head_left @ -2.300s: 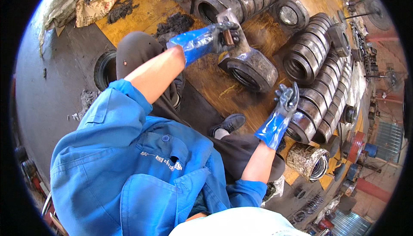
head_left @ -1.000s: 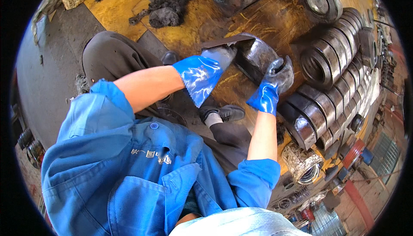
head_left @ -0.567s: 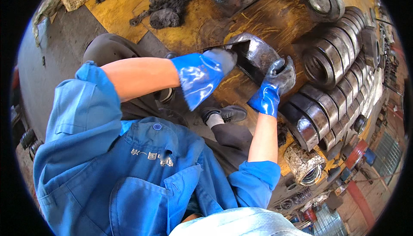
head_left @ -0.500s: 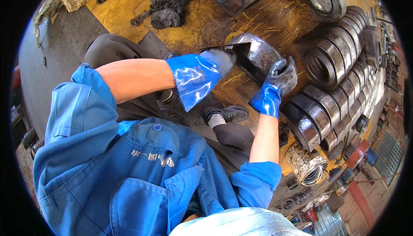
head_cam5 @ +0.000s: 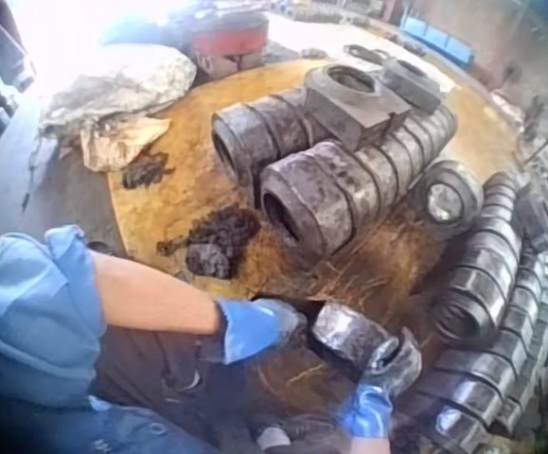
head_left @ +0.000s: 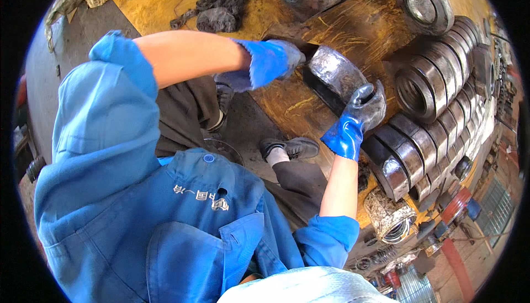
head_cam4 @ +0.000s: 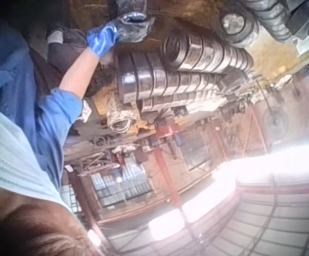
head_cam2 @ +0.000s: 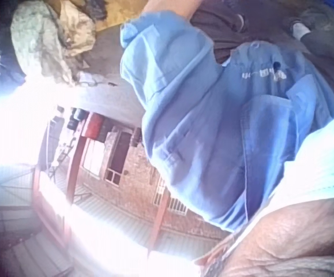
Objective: The person sits on the floor and cleans a large, cylindrical metal part using a scraper and a cloth. They scrape off dark residue from the surface and wipe it clean, then use a metal ring to clean the interior of the part.
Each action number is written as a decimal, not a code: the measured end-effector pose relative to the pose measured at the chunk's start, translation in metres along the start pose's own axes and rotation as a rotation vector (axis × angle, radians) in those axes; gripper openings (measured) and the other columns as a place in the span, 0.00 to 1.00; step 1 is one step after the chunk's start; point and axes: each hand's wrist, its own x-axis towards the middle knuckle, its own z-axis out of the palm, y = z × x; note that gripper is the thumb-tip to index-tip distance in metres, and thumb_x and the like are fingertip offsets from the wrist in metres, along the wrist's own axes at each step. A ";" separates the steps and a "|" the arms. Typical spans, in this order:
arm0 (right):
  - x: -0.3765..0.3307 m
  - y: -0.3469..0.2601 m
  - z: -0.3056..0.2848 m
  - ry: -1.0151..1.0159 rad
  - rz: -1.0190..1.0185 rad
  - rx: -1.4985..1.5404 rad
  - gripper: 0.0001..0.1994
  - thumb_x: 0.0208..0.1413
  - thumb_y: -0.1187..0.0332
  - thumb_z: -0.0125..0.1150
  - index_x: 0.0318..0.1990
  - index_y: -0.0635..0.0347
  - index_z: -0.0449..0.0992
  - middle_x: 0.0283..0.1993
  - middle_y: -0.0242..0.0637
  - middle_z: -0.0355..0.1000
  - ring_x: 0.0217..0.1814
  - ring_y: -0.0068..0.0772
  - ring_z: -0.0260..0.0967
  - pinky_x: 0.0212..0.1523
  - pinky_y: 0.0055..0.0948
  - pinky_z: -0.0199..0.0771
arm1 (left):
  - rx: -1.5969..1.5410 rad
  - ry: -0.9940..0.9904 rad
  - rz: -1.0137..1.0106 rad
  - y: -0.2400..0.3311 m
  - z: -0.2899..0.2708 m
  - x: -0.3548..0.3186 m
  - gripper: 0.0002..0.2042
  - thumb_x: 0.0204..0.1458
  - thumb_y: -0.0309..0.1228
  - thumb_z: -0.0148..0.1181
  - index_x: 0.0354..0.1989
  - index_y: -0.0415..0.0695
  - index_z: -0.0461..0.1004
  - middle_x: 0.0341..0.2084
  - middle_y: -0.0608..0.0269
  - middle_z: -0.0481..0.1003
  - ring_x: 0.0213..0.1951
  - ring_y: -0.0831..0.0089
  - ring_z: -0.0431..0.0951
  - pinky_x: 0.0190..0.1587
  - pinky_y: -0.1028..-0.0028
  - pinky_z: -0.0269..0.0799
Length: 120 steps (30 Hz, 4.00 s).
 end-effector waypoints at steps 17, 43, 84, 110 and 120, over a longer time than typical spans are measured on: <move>0.003 0.007 0.009 0.004 -0.114 -0.002 0.14 0.63 0.65 0.55 0.49 0.65 0.76 0.47 0.51 0.77 0.47 0.54 0.75 0.51 0.46 0.74 | -0.139 -0.177 0.054 -0.020 -0.037 -0.004 0.24 0.46 0.28 0.57 0.56 0.52 0.72 0.43 0.52 0.78 0.46 0.54 0.78 0.45 0.56 0.74; 0.003 0.002 0.008 -0.038 -0.093 0.004 0.14 0.64 0.66 0.53 0.50 0.67 0.75 0.48 0.51 0.76 0.48 0.53 0.75 0.53 0.46 0.74 | -0.212 -0.107 0.238 -0.055 -0.029 0.019 0.22 0.46 0.32 0.61 0.53 0.53 0.73 0.43 0.60 0.79 0.39 0.58 0.78 0.41 0.59 0.72; 0.005 0.004 0.011 -0.059 -0.146 0.018 0.14 0.66 0.65 0.51 0.49 0.68 0.75 0.47 0.52 0.76 0.47 0.53 0.75 0.51 0.45 0.75 | 0.067 -0.019 -0.532 -0.073 -0.009 0.089 0.09 0.52 0.36 0.64 0.36 0.44 0.81 0.33 0.70 0.80 0.34 0.78 0.78 0.36 0.73 0.72; 0.005 0.003 0.011 -0.048 -0.168 0.014 0.13 0.66 0.67 0.51 0.49 0.68 0.75 0.47 0.51 0.76 0.47 0.52 0.75 0.51 0.45 0.75 | 0.113 0.169 0.044 -0.080 -0.057 0.086 0.07 0.47 0.33 0.65 0.31 0.44 0.79 0.21 0.67 0.76 0.23 0.74 0.72 0.27 0.69 0.67; 0.006 0.007 0.012 -0.056 -0.165 0.014 0.14 0.65 0.67 0.52 0.51 0.66 0.74 0.47 0.51 0.76 0.48 0.53 0.75 0.52 0.45 0.74 | 0.079 0.138 0.053 -0.086 -0.060 0.077 0.08 0.48 0.32 0.63 0.35 0.44 0.78 0.23 0.64 0.77 0.25 0.71 0.74 0.28 0.67 0.69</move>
